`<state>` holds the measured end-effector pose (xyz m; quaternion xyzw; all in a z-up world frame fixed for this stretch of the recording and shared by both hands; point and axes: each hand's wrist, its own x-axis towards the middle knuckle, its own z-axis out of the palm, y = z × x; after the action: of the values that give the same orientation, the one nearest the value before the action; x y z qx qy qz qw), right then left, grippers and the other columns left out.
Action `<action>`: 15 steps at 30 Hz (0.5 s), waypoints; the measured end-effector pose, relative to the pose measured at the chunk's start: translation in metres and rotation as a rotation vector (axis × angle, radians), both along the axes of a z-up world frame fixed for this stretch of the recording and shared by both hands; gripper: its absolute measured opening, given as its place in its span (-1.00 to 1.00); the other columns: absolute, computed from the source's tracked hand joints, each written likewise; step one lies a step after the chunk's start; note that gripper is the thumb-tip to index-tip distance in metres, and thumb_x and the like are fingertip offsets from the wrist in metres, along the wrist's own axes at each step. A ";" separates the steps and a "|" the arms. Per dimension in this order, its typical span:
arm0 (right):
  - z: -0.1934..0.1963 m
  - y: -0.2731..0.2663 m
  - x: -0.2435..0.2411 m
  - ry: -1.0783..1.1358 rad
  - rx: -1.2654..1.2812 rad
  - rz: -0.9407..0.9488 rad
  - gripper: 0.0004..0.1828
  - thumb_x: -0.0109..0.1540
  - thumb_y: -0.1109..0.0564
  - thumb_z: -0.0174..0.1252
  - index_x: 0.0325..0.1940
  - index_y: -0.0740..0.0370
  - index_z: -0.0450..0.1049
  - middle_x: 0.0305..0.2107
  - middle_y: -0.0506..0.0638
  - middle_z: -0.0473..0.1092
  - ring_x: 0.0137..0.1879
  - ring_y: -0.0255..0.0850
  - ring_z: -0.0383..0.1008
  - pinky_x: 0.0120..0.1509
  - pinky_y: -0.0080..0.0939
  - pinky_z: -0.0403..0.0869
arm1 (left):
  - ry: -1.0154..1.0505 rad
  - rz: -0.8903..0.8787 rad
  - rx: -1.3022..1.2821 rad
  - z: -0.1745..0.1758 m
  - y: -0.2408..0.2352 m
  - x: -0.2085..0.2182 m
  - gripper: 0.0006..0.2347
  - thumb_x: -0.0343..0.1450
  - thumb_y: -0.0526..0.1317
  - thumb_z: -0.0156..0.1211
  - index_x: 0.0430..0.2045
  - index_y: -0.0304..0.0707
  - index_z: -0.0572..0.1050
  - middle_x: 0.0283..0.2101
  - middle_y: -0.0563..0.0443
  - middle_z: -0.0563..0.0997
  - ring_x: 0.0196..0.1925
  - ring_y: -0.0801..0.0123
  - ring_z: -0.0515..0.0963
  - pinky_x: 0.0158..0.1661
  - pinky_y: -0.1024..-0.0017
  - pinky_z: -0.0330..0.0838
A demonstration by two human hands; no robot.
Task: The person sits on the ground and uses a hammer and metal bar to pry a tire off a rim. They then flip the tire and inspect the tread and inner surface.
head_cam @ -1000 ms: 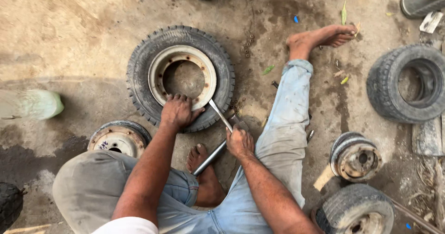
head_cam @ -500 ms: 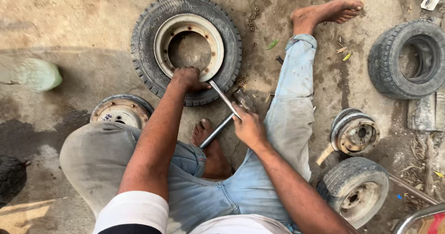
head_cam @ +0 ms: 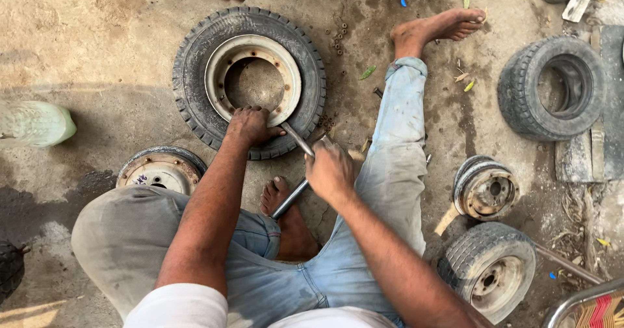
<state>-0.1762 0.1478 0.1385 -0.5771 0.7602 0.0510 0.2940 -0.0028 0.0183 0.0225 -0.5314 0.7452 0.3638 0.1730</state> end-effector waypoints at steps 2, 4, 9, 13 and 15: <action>-0.045 0.032 0.006 -0.139 0.121 -0.244 -0.60 0.40 -0.13 -0.02 -0.10 0.26 0.48 -0.50 0.24 0.50 -0.30 0.15 0.62 -0.16 0.16 0.58 | 0.086 -0.060 -0.221 0.001 0.008 0.007 -0.37 0.34 0.35 0.15 0.05 -0.21 0.51 0.07 -0.18 0.60 0.24 0.04 0.48 0.27 0.08 0.22; -0.091 0.049 0.007 -0.096 -0.003 -0.167 -0.49 0.41 -0.21 0.00 -0.23 0.29 0.52 -0.43 0.30 0.50 -0.21 0.26 0.56 -0.10 0.25 0.53 | 0.085 -0.111 -0.317 0.004 0.012 0.012 -0.36 0.37 0.37 0.06 0.05 -0.22 0.50 0.07 -0.19 0.59 0.24 0.03 0.48 0.26 0.07 0.21; -0.129 0.055 -0.002 -0.085 0.015 -0.182 -0.44 0.36 -0.28 -0.04 -0.14 0.29 0.51 -0.38 0.41 0.48 -0.18 0.40 0.52 -0.08 0.36 0.48 | -0.059 -0.221 -0.266 0.019 0.002 0.016 -0.31 0.49 0.41 -0.22 0.04 -0.26 0.54 0.12 -0.16 0.59 0.28 0.12 0.50 0.35 0.13 0.22; -0.114 0.049 -0.001 -0.069 0.056 -0.155 -0.44 0.37 -0.28 -0.04 -0.15 0.30 0.51 -0.38 0.39 0.50 -0.17 0.38 0.53 -0.06 0.38 0.46 | -0.104 -0.223 -0.180 0.010 -0.001 0.011 -0.29 0.49 0.41 -0.34 0.07 -0.26 0.51 0.15 -0.21 0.56 0.30 0.07 0.46 0.36 0.09 0.16; -0.102 0.039 -0.001 -0.094 0.114 -0.188 -0.45 0.38 -0.28 -0.03 -0.11 0.27 0.50 -0.37 0.35 0.52 -0.18 0.32 0.57 -0.07 0.33 0.50 | -0.130 -0.229 -0.177 -0.001 -0.004 0.007 -0.27 0.49 0.41 -0.40 0.08 -0.26 0.49 0.16 -0.27 0.53 0.30 0.01 0.42 0.35 0.05 0.12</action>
<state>-0.1774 0.1870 0.0364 -0.4874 0.7923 0.0389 0.3651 0.0038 0.0147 0.0219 -0.4785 0.8172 0.2397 0.2137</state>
